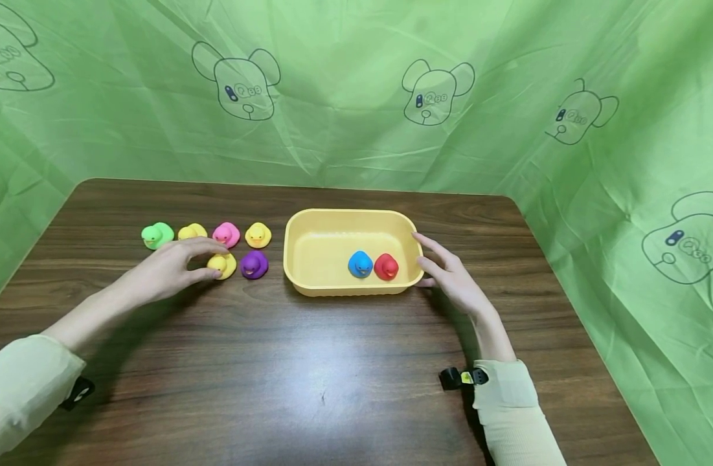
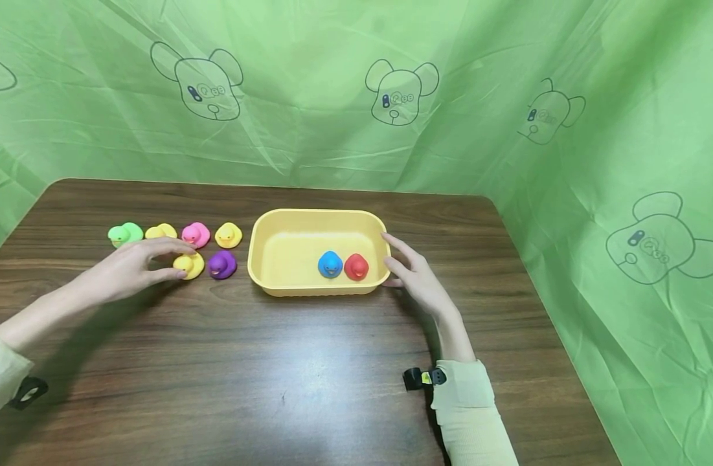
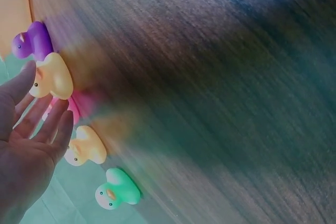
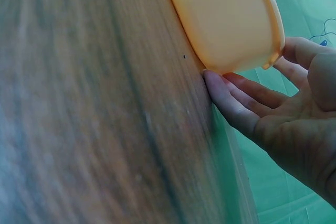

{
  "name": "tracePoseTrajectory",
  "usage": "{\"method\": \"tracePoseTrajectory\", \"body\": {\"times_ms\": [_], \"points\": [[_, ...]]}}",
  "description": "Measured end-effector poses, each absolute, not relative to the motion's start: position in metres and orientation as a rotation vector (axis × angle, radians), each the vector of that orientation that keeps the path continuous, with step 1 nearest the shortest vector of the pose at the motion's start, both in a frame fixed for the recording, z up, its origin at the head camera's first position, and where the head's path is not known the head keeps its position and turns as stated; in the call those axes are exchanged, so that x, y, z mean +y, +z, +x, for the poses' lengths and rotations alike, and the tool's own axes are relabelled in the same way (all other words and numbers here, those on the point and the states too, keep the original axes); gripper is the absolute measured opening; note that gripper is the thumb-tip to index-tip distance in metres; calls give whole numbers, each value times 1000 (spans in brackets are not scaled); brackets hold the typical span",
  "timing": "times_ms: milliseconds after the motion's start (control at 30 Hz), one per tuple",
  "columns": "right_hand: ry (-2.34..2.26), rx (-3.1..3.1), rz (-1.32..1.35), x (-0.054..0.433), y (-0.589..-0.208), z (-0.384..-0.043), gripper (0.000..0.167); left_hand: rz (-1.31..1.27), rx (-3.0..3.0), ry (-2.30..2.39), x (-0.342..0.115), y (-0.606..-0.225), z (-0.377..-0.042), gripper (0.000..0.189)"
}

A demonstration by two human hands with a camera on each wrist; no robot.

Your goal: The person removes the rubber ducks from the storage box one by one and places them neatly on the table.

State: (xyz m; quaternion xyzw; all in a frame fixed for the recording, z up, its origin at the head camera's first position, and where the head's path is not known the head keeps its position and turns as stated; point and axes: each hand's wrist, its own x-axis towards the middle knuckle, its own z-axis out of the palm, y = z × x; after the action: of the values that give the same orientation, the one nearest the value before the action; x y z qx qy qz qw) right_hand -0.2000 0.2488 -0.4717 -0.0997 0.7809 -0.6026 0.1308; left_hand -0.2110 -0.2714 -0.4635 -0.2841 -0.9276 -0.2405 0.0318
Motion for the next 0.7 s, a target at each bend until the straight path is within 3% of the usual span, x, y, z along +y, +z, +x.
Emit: {"method": "tracePoseTrajectory", "body": {"times_ms": [267, 700], "points": [[-1746, 2272, -289, 249, -471, -200, 56, -752, -2868, -782, -265, -452, -208, 33], [-1730, 2278, -303, 250, -472, -200, 56, -760, -2808, -818, -237, -440, -208, 28]]}}
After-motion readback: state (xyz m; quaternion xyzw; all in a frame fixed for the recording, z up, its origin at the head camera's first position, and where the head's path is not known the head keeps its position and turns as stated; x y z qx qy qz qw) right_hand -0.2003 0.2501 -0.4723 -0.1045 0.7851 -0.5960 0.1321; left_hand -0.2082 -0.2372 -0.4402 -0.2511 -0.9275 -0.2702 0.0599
